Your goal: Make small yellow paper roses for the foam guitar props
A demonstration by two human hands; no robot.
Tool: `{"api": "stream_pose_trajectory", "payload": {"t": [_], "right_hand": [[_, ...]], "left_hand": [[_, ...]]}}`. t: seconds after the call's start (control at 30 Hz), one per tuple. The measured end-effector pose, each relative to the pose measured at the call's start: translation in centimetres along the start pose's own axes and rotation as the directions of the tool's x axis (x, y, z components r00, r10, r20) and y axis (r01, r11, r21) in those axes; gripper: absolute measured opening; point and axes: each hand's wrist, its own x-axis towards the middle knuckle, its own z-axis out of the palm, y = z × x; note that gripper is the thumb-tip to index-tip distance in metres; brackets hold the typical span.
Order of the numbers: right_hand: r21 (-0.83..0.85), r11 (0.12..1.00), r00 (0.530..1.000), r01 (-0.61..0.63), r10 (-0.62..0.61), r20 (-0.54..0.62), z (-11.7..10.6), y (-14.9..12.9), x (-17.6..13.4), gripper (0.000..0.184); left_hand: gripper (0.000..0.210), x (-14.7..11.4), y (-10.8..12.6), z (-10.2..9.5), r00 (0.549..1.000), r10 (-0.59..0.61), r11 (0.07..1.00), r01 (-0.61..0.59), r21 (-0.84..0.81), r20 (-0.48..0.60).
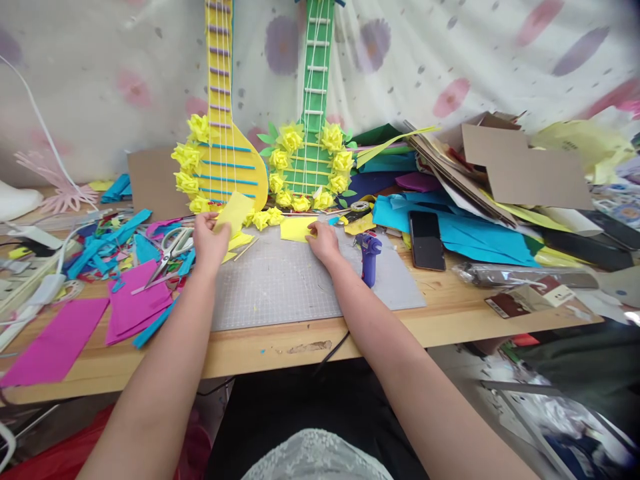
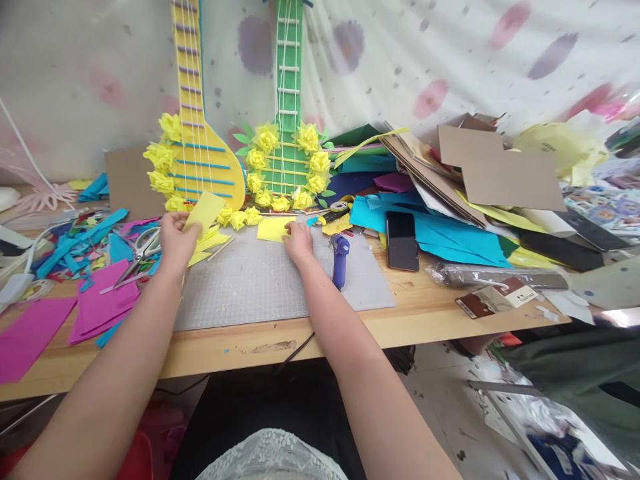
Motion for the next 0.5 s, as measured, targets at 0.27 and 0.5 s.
{"api": "stream_pose_trajectory", "payload": {"t": [0.27,0.5], "right_hand": [[0.077,0.995,0.998,-0.066,0.068,-0.018,0.1,-0.1,0.2,0.016],[0.091,0.996,0.994,-0.005,0.014,-0.105,-1.0,-0.8,0.1,0.016]], "left_hand": [[0.033,2.4,-3.4,-7.3,0.984,-0.169,0.926,0.178,0.334,-0.055],[0.044,0.3,-1.4,-5.8,0.978,0.173,0.88,-0.101,0.463,-0.116]]}}
